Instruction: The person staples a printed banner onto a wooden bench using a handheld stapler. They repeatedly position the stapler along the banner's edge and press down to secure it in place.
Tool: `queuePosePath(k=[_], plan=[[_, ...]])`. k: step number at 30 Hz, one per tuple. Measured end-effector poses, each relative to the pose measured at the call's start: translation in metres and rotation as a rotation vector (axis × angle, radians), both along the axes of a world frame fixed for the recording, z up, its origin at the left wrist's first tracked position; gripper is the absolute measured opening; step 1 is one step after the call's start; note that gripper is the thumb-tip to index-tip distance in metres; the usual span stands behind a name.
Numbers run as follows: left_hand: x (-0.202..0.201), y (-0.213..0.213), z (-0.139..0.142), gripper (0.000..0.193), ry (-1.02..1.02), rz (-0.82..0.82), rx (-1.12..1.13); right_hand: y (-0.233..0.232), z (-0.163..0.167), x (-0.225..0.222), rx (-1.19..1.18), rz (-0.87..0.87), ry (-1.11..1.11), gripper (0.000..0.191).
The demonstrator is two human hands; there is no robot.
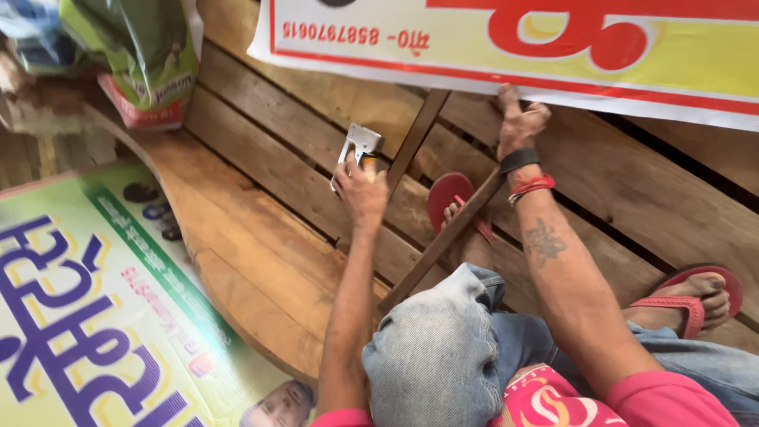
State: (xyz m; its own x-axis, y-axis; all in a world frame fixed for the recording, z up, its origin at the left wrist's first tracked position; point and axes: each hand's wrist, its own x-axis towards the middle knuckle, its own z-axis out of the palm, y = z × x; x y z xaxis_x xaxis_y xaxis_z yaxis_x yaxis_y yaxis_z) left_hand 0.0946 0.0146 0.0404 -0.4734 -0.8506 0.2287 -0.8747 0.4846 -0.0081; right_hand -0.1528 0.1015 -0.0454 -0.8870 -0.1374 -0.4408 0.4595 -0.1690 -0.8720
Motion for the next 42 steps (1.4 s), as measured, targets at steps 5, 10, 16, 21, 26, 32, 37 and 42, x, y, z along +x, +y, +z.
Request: queuePosePath(k=[5, 10, 16, 21, 26, 32, 37, 42], plan=[[-0.011, 0.106, 0.013, 0.054, -0.097, -0.266, 0.626, 0.001, -0.006, 0.001, -0.02, 0.019, -0.031, 0.049], [-0.01, 0.155, 0.012, 0.061, 0.064, -0.155, 0.735, 0.012, 0.001, -0.003, -0.333, 0.18, -0.144, 0.025], [0.025, 0.155, -0.007, 0.038, 0.49, -0.15, 0.837, 0.043, 0.002, -0.029, -0.468, 0.445, -0.404, 0.03], [0.045, 0.186, -0.011, 0.041, 0.535, 0.278, 1.056, 0.058, -0.006, -0.036, -0.539, 0.487, -0.434, 0.034], [0.034, 0.198, 0.001, 0.036, 0.701, 0.303, 0.624, 0.059, -0.014, -0.029, -0.503, 0.47, -0.418, 0.037], [0.023, 0.189, 0.004, 0.04, 0.472, 0.337, 0.685, 0.063, -0.02, -0.029, -0.516, 0.461, -0.409, 0.039], [0.024, 0.193, -0.013, 0.046, 0.375, 0.189, 0.532, 0.067, -0.019, -0.027, -0.532, 0.477, -0.429, 0.037], [0.025, 0.181, -0.028, 0.039, 0.445, 0.214, 0.604, 0.068, -0.018, -0.028, -0.513, 0.502, -0.402, 0.036]])
